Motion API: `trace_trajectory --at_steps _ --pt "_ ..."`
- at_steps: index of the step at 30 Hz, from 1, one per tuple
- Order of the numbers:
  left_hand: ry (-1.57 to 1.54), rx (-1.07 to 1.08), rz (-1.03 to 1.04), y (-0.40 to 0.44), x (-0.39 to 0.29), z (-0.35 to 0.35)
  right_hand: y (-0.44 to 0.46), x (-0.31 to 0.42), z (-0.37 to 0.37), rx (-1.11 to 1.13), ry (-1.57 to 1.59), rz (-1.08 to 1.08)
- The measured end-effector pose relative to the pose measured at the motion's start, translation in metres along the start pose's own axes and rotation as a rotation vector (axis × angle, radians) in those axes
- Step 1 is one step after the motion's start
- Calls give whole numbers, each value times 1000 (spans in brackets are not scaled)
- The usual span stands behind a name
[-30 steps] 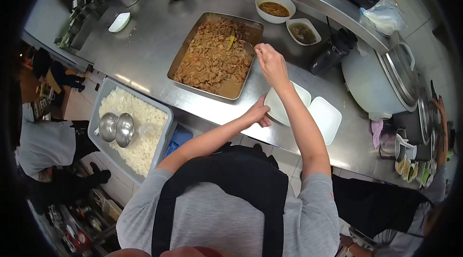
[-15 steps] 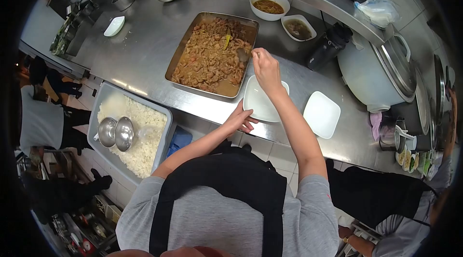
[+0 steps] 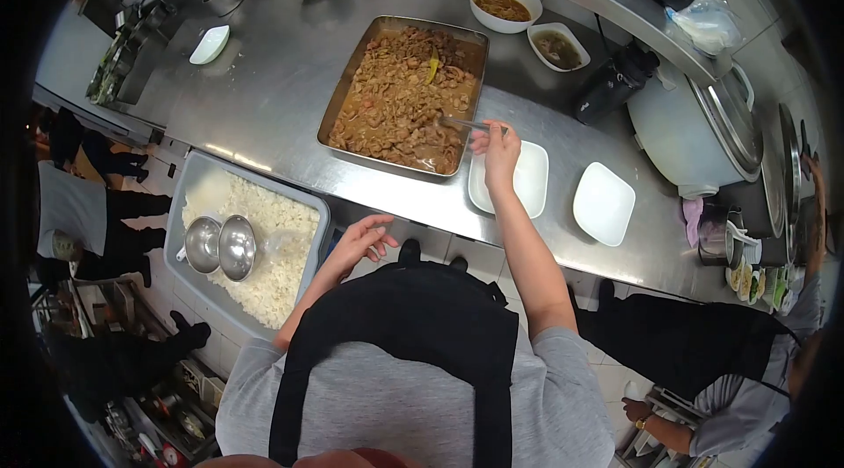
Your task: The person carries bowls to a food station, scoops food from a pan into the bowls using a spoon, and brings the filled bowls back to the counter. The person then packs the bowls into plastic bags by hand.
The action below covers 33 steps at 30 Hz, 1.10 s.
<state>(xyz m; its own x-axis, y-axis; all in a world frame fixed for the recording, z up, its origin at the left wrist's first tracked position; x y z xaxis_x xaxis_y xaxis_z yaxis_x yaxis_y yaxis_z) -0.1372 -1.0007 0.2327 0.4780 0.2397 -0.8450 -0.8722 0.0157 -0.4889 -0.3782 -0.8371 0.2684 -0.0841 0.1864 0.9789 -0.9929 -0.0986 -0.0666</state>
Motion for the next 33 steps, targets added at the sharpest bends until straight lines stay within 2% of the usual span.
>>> trace_trajectory --at_steps 1,5,15,33 --pt "13 1 7 1 -3 -3 0 -5 5 0 63 71" --pt "21 7 26 2 -6 -11 -1 -10 -4 -76 135 130" --pt "73 44 5 7 -8 -16 -3 7 -15 -119 219 48" --pt "159 165 -11 23 -5 20 -27 41 -40 -40 254 -6"
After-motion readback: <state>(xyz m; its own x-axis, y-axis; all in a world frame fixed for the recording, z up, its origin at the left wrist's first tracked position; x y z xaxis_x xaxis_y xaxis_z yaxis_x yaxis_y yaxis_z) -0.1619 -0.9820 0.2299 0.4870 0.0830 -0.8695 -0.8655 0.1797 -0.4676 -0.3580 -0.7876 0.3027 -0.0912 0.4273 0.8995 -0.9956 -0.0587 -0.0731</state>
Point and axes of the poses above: each hand's wrist, its own y-axis towards the middle knuckle, its own z-axis out of the palm, x = y × z, the point moved 10 cm from there along y, towards the middle knuckle, and after that the axes turned 1 degree about z, right-handed, at the moved point
